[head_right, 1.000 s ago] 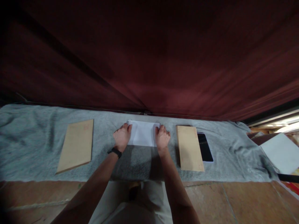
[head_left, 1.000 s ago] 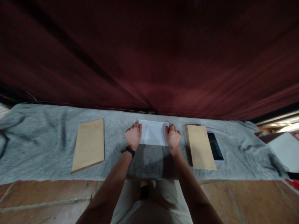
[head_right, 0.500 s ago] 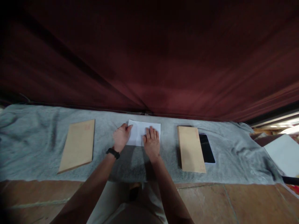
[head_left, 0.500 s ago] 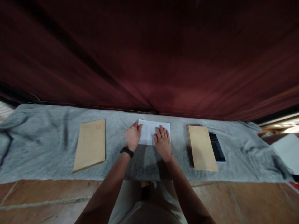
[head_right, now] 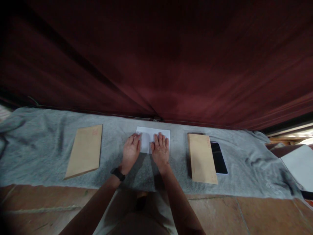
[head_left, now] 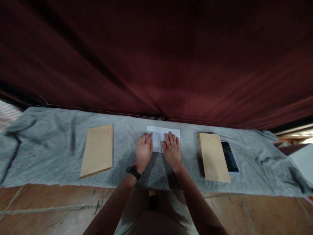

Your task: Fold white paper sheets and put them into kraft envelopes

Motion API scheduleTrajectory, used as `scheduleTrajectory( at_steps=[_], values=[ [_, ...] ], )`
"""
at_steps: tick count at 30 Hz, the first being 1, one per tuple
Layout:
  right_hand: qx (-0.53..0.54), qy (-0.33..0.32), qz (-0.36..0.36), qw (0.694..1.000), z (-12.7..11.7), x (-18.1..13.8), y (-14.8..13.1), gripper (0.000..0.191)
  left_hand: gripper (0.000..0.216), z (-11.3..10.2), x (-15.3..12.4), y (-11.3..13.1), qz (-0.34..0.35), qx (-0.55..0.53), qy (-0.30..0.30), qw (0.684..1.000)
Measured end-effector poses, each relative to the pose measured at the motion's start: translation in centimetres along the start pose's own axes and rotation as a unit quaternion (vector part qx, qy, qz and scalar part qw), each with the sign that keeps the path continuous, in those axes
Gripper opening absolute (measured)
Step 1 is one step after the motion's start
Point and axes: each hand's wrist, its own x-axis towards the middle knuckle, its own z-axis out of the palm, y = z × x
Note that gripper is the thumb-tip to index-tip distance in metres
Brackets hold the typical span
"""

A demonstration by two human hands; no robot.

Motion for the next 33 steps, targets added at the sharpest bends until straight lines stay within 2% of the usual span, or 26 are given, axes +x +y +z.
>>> scheduleTrajectory(
  at_steps=[2,4,7,12,20,23,29,33],
  values=[
    [0.0,-0.001,0.0,1.0,0.0,0.0,0.0,0.052,0.047,1.2,-0.1,1.2,0.093,0.006,-0.019,0.995],
    [-0.003,-0.007,0.003,1.0,0.1,0.0,0.1,0.05,0.05,2.2,0.2,2.0,0.131,0.013,-0.043,0.99],
    [-0.007,-0.016,0.005,1.0,0.1,0.1,0.0,0.05,0.052,3.1,0.7,2.2,0.124,0.024,-0.057,0.99],
    [-0.013,-0.008,0.013,1.0,0.1,0.0,0.1,0.05,0.053,2.9,0.9,1.4,0.128,0.046,-0.048,0.989],
    [-0.046,0.048,0.089,0.994,-0.4,-1.3,2.3,0.055,0.053,3.2,0.8,1.5,0.122,0.049,-0.039,0.991],
    [-0.048,0.048,0.104,0.992,-0.9,-0.5,2.0,0.054,0.054,3.2,0.8,1.5,0.124,0.048,-0.038,0.99],
    [0.004,0.0,0.011,1.0,-0.3,2.8,-1.1,0.048,0.054,3.2,0.8,1.4,0.133,0.059,-0.052,0.988],
    [0.005,-0.002,-0.013,1.0,0.3,3.0,-0.7,0.044,0.054,3.1,0.7,1.3,0.138,0.056,-0.046,0.988]
  ],
)
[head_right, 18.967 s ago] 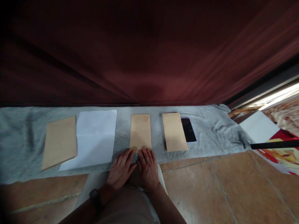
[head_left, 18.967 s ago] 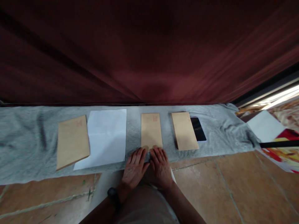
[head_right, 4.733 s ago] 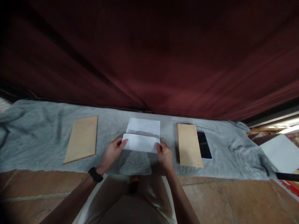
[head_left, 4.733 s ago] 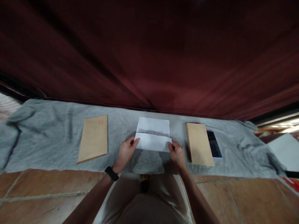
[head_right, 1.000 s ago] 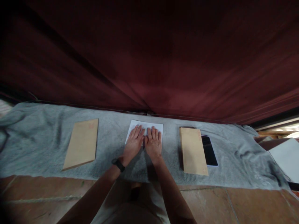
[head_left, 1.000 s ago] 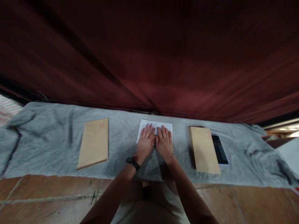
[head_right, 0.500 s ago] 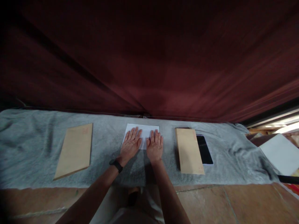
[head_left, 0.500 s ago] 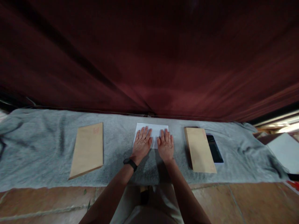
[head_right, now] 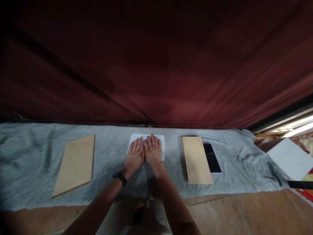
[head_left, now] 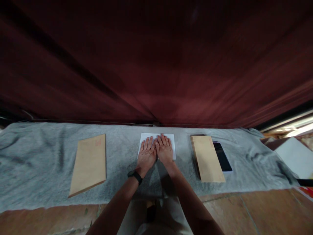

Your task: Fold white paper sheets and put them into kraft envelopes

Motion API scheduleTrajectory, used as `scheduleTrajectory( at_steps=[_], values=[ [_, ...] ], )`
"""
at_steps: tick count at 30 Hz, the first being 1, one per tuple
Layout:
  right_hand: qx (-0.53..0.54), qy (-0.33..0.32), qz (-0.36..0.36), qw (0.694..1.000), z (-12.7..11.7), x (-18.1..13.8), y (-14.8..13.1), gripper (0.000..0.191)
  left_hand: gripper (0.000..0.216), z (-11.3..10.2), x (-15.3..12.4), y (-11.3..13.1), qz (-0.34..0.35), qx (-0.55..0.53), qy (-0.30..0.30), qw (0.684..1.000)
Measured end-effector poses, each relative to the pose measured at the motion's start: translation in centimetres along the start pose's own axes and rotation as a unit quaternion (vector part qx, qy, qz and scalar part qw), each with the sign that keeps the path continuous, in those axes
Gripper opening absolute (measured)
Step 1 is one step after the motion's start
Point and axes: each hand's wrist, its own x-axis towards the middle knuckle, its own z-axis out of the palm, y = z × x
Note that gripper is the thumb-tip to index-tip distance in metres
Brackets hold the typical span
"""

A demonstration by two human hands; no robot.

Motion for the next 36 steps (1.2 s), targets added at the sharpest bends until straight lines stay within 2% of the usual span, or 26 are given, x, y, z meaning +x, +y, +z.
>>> scheduleTrajectory(
  at_steps=[6,13,25,31,36],
  values=[
    [-0.027,0.029,0.044,0.998,0.2,-1.6,2.5,0.05,0.053,0.2,1.0,0.2,-0.018,-0.007,0.011,1.0],
    [-0.043,0.045,0.046,0.997,0.5,-1.7,2.7,0.051,0.053,0.4,3.5,0.0,0.009,-0.015,-0.002,1.0],
    [-0.036,0.057,0.042,0.997,0.5,-1.9,2.6,0.051,0.06,-1.1,0.0,-3.6,-0.089,0.007,0.013,0.996],
    [-0.039,0.055,0.052,0.996,0.7,-1.8,2.4,0.05,0.06,-1.2,-0.5,-4.1,-0.093,0.012,0.013,0.996],
    [-0.023,0.031,0.052,0.998,0.0,0.2,2.5,0.047,0.06,-1.2,-0.4,-4.1,-0.09,0.004,0.021,0.996]
  ],
)
